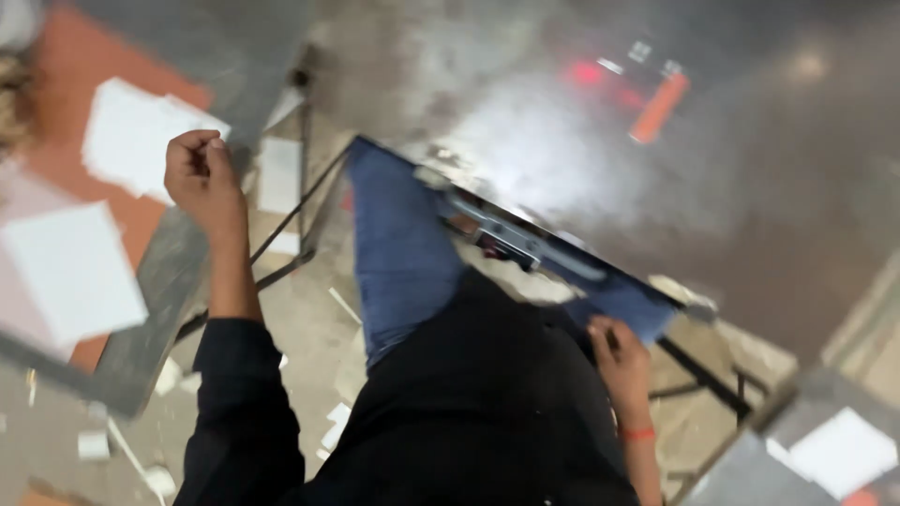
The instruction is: The recorder places cards on a flat bed, pulls a handle to press them, and ثم cleans residual scrap from the machine.
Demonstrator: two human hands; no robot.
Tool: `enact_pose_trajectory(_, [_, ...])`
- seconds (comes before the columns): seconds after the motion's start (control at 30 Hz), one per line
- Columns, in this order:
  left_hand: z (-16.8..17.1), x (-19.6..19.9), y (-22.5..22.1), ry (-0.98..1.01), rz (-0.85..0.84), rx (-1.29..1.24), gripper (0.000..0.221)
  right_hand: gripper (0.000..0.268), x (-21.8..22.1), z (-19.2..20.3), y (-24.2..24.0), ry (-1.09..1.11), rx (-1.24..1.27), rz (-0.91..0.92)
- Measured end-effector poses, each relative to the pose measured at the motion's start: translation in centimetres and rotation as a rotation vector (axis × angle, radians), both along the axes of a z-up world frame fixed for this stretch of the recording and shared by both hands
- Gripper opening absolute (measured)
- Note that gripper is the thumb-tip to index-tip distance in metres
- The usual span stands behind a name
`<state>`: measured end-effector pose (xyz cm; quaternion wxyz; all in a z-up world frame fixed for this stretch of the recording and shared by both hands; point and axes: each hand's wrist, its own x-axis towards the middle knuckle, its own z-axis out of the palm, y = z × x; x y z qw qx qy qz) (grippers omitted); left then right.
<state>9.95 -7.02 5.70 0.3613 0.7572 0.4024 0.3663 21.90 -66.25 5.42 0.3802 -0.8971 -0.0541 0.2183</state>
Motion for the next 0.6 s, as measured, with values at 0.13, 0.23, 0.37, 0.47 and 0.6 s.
enact_pose_trajectory(0.13, [-0.3, 9.6, -6.8, -0.047, -0.361, -0.072, 0.005, 0.016, -0.2, 2.0, -0.8, -0.027, -0.058, -0.118])
enact_pose_trajectory(0.23, [-0.2, 16.0, -12.9, -0.115, -0.64, -0.283, 0.005, 0.011, -1.0, 4.2, -3.4, -0.117, -0.003, -0.176])
enact_pose_trajectory(0.37, [-0.8, 22.2, -18.8, -0.015, -0.938, -0.35, 0.006, 0.01, -5.1, 6.2, -11.8, -0.272, -0.218, -0.433])
enact_pose_trajectory(0.47, [-2.9, 23.2, -20.2, -0.03, -1.002, -0.349, 0.007, 0.017, -11.5, 8.0, -21.1, -0.385, -0.523, -0.686])
enact_pose_trajectory(0.6, [-4.7, 22.5, -19.8, -0.065, -1.001, -0.24, 0.012, 0.01, -26.7, 10.7, -32.3, -0.703, -0.963, -0.92])
